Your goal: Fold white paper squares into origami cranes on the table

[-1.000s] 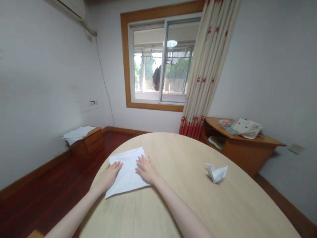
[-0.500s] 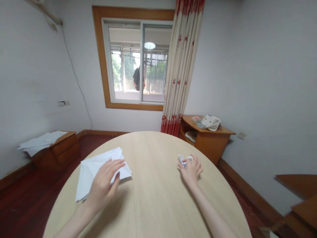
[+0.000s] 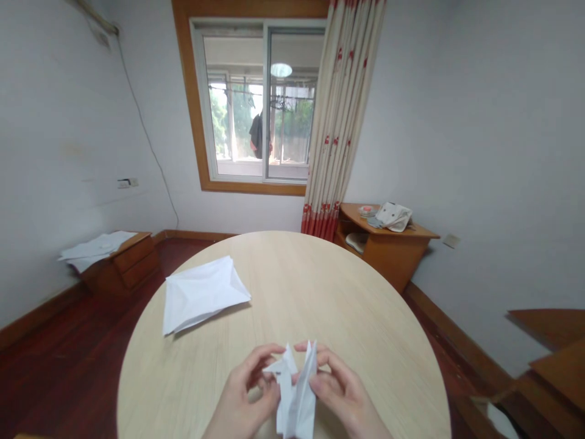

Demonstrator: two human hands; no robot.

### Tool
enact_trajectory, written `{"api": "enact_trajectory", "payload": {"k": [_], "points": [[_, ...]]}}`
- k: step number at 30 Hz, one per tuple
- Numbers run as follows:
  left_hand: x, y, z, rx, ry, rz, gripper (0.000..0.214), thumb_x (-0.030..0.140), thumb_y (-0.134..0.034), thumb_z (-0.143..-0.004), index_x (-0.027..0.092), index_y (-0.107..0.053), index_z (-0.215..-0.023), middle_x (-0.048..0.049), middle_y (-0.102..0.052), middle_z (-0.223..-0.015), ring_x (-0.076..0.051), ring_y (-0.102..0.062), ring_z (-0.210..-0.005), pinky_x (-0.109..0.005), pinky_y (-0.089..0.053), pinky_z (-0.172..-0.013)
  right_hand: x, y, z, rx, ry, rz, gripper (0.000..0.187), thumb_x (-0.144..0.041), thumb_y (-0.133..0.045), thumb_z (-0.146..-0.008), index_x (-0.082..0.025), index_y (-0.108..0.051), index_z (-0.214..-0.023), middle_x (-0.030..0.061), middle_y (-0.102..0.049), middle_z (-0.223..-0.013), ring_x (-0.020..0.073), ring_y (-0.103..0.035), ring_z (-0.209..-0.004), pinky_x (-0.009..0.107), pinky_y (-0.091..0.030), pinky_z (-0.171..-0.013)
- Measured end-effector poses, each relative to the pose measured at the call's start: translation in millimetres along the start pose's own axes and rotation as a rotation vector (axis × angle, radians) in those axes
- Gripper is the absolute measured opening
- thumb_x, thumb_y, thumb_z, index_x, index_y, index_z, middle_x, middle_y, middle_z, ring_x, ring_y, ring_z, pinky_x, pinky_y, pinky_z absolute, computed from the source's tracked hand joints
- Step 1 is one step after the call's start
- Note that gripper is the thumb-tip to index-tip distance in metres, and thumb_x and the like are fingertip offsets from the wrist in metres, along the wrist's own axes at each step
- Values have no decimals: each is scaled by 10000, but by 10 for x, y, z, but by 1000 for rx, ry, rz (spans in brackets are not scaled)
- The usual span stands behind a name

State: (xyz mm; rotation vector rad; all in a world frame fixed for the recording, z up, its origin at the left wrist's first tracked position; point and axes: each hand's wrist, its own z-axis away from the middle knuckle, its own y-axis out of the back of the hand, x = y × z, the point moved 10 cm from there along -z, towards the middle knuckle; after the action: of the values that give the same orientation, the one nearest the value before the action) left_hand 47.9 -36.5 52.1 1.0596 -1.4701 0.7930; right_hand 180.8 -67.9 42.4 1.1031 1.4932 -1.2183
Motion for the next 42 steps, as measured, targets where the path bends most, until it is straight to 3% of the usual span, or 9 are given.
{"api": "enact_trajectory", "payload": {"k": [5, 10, 15, 20, 25, 33, 38, 40, 42], "points": [[-206, -26, 133, -6, 147, 236, 282, 406, -776, -673, 160, -670, -759, -16, -634, -694, -122, -531, -601, -191, -394, -556, 25, -59, 87, 41, 58, 83, 388, -591, -594, -816, -228, -730, -834, 117, -614, -1190, 301, -560, -1152, 420, -440, -974], [-447, -43, 215, 144, 276, 429, 419, 511, -808, -618, 144, -617, -686, 15, -568, -594, -101, -491, -547, -171, -347, -496, 127, -74, 172, 172, 116, 101, 412, -594, -566, -834, -248, -742, -974, 126, -622, -1202, 291, -534, -1191, 426, -411, -1028], [-462, 71, 276, 341, 220, 456, 518, 534, -793, -633, 216, -559, -969, 59, -550, -579, -114, -503, -502, -187, -391, -489, 221, -145, 251, 284, 234, 219, 385, -517, -617, -817, -285, -691, -1115, 119, -582, -1274, 283, -516, -1220, 393, -453, -1000], [-360, 62, 313, 285, 135, 331, 443, 603, -724, -682, 185, -593, -752, 33, -537, -620, -106, -484, -527, -184, -402, -500, 73, -197, 294, 289, 332, 381, 401, -529, -545, -861, -281, -668, -1150, 120, -590, -1276, 299, -512, -1228, 446, -417, -1032], [-489, -2, 383, 218, 207, 376, 506, 670, -602, -768, 166, -629, -804, 49, -460, -547, -64, -342, -408, -169, -283, -396, -57, -222, 312, 220, 317, 422, 400, -530, -563, -854, -303, -664, -1167, 94, -598, -1288, 303, -508, -1237, 458, -412, -1040], [-299, -25, 381, 96, 108, 291, 643, 659, -780, -558, 177, -667, -970, -77, -664, -824, -198, -622, -684, -243, -495, -564, -121, -227, 314, 193, 274, 326, 499, -624, -444, -882, -313, -633, -1223, 85, -545, -1363, 315, -436, -1306, 487, -386, -1058], [-297, 55, 427, 232, 138, 221, 408, 533, -754, -690, 187, -698, -899, -76, -701, -830, -212, -658, -719, -279, -539, -683, -73, -193, 305, 237, 256, 215, 666, -606, -607, -793, -333, -452, -1380, 101, -468, -1425, 324, -373, -1346, 501, -421, -1010], [-276, 103, 428, 287, 93, 205, 364, 509, -745, -710, 192, -703, -883, -74, -698, -851, -211, -657, -752, -272, -541, -705, 5, -130, 293, 277, 194, 139, 719, -560, -657, -777, -321, -397, -1403, 123, -517, -1366, 311, -465, -1276, 465, -477, -939], [-275, 135, 421, 328, 55, 194, 351, 484, -745, -721, 201, -693, -923, -69, -682, -900, -194, -650, -751, -255, -541, -689, 134, -122, 267, 257, 87, 57, 634, -549, -685, -760, -266, -505, -1299, 130, -639, -1169, 290, -615, -1074, 398, -528, -820]]}}
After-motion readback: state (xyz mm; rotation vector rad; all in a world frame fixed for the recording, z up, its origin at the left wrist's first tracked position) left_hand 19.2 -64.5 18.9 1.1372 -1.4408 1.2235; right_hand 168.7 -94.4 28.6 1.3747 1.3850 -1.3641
